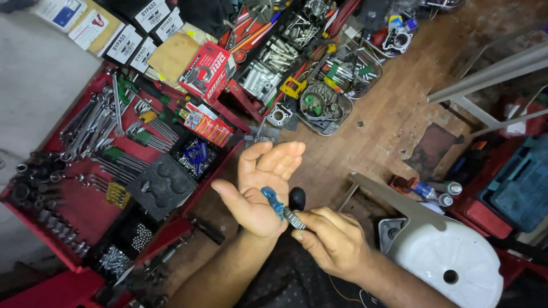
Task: The person opens a blue grease packet, squeezes grease onto their palm, and uses a small metal bearing to scoop and spread the grease over its surfaces. The person then sits on the floor and continues applying grease to the bearing.
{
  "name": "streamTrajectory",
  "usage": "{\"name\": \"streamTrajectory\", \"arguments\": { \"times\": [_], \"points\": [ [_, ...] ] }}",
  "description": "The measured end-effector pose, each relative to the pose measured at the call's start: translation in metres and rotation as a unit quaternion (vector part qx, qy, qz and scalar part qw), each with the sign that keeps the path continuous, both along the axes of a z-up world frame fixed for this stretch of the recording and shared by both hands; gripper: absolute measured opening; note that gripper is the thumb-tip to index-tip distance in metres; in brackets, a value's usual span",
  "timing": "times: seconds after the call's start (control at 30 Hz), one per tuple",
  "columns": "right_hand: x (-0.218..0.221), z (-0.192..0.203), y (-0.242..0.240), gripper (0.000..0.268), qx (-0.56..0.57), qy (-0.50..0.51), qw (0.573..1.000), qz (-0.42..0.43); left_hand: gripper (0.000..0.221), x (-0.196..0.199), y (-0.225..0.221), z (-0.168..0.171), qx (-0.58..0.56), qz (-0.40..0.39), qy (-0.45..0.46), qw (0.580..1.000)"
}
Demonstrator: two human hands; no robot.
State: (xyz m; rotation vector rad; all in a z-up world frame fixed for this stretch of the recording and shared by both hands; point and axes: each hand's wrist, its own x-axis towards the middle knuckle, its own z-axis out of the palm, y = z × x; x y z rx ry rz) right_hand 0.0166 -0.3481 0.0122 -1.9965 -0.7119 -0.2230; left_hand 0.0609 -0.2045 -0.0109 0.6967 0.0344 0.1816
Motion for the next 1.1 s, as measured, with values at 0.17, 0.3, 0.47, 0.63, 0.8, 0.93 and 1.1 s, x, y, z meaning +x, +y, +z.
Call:
{"name": "streamTrajectory", "arguments": {
  "times": [0.17,0.3,0.47,0.63,0.8,0.93,1.1],
  "points": [
    [0.009,0.003,-0.005,0.029,-0.033,-0.113,0.992,0.042,0.09,-0.002,-0.001,0.002,0.044,-0.005,-0.018,0.999],
    [0.016,-0.009,-0.019,0.019,-0.147,-0.116,0.973,0.134,0.093,-0.003,0.007,-0.015,-0.008,-0.099,0.029,0.995],
    [0.008,-0.038,-0.053,0.017,-0.181,-0.079,0.975,0.099,0.091,0.007,0.026,-0.028,-0.101,-0.196,-0.026,0.975],
    [-0.042,-0.12,-0.12,0.024,-0.005,0.179,0.955,-0.235,0.089,-0.019,0.108,-0.085,-0.081,-0.203,0.044,0.975],
    [-0.164,-0.226,-0.241,0.025,0.026,0.305,0.833,-0.46,0.075,-0.06,0.166,-0.157,-0.119,-0.175,0.085,0.974],
    [-0.225,-0.275,-0.31,0.024,0.159,0.359,0.72,-0.572,0.105,-0.066,0.151,-0.136,-0.135,-0.149,0.154,0.967],
    [-0.212,-0.284,-0.332,0.036,0.156,0.411,0.739,-0.511,0.099,-0.058,0.136,-0.097,-0.094,-0.172,0.151,0.969]
  ]
}}
